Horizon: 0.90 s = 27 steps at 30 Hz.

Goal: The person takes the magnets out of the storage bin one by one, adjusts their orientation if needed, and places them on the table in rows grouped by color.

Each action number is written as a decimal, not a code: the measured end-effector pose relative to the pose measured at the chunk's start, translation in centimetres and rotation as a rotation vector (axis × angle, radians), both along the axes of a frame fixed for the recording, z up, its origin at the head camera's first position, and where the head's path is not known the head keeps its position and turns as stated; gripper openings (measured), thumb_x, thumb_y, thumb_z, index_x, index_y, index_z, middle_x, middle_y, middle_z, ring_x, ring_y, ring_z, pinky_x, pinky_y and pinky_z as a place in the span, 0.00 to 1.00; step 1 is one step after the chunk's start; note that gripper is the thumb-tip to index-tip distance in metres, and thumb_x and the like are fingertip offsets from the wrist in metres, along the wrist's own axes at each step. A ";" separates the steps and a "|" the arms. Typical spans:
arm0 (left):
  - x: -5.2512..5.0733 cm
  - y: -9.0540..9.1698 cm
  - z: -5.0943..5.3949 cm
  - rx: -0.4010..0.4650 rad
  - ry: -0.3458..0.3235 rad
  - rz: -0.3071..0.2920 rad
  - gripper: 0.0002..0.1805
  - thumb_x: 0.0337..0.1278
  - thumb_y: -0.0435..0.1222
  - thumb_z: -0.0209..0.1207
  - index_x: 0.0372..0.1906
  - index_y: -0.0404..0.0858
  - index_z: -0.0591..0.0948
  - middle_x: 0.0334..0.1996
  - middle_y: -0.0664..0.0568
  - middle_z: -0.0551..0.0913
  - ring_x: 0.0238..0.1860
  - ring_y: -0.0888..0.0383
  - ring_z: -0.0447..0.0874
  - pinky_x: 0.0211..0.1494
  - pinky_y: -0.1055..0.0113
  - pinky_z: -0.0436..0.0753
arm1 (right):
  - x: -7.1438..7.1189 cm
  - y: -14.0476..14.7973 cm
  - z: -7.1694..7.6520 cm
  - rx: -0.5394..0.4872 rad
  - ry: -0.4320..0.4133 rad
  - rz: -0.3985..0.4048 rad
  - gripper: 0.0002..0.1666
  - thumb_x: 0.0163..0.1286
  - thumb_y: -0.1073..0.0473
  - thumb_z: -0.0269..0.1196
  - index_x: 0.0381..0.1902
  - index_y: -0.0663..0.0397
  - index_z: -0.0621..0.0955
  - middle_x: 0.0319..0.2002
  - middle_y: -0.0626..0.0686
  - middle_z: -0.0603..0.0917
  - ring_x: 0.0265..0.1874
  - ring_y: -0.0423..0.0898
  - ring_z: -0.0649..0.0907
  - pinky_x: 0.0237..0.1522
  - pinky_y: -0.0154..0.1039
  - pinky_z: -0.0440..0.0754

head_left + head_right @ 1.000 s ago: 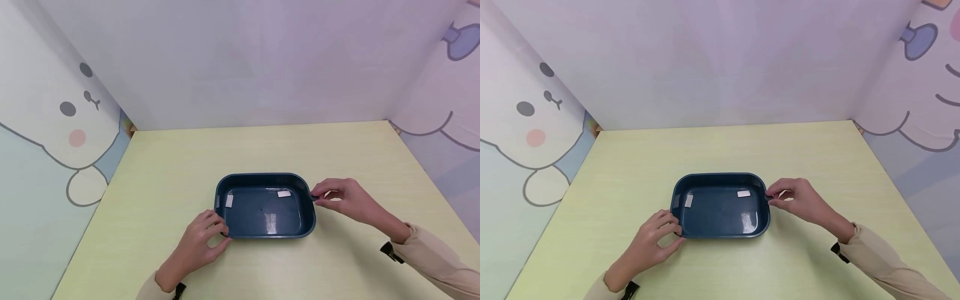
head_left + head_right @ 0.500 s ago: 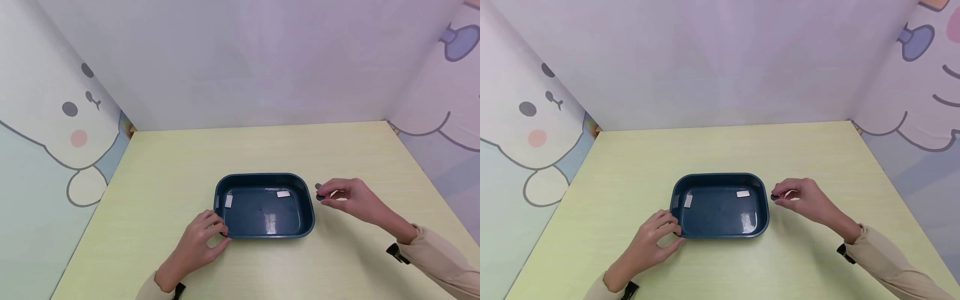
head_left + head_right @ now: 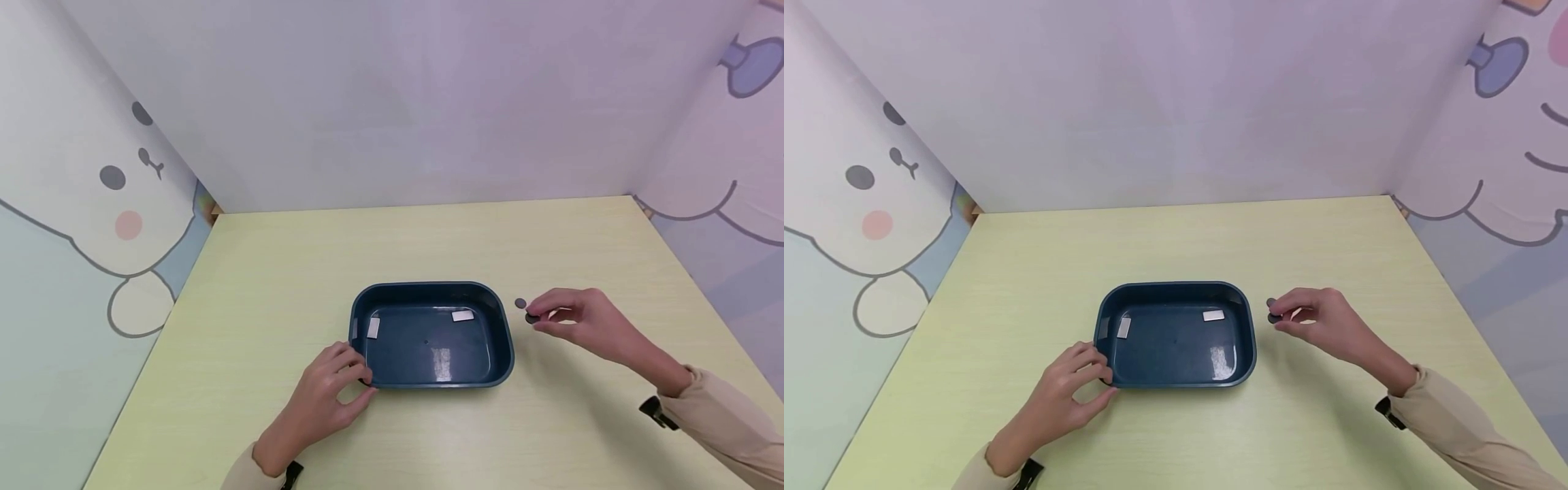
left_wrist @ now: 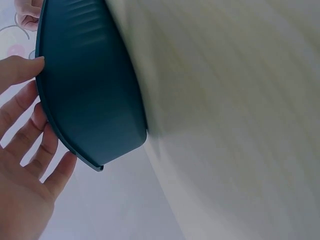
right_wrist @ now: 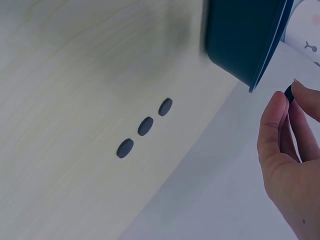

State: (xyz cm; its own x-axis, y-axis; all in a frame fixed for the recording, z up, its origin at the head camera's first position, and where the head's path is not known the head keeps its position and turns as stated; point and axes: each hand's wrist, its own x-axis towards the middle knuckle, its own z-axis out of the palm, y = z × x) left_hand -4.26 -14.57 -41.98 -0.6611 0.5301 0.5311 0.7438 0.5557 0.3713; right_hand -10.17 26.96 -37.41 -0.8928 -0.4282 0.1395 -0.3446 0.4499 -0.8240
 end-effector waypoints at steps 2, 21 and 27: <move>0.0 0.0 0.0 0.000 0.000 0.000 0.11 0.36 0.34 0.71 0.25 0.47 0.80 0.30 0.61 0.76 0.36 0.60 0.73 0.44 0.65 0.75 | 0.0 0.2 0.0 0.002 0.003 -0.005 0.13 0.55 0.70 0.69 0.39 0.57 0.84 0.37 0.53 0.84 0.32 0.40 0.82 0.36 0.30 0.81; 0.1 -0.3 -0.2 -0.009 -0.020 0.011 0.10 0.38 0.35 0.71 0.26 0.47 0.80 0.30 0.61 0.76 0.37 0.60 0.72 0.42 0.66 0.75 | 0.1 1.8 -0.5 0.067 -0.001 -0.101 0.12 0.54 0.68 0.70 0.38 0.56 0.84 0.36 0.50 0.85 0.32 0.40 0.83 0.34 0.31 0.81; 0.1 -0.3 -0.3 -0.005 -0.016 0.012 0.10 0.37 0.34 0.71 0.26 0.47 0.80 0.30 0.61 0.76 0.37 0.60 0.72 0.43 0.65 0.75 | 0.0 2.1 -0.5 0.085 0.003 -0.117 0.12 0.55 0.67 0.70 0.39 0.56 0.84 0.36 0.51 0.85 0.31 0.39 0.83 0.34 0.30 0.81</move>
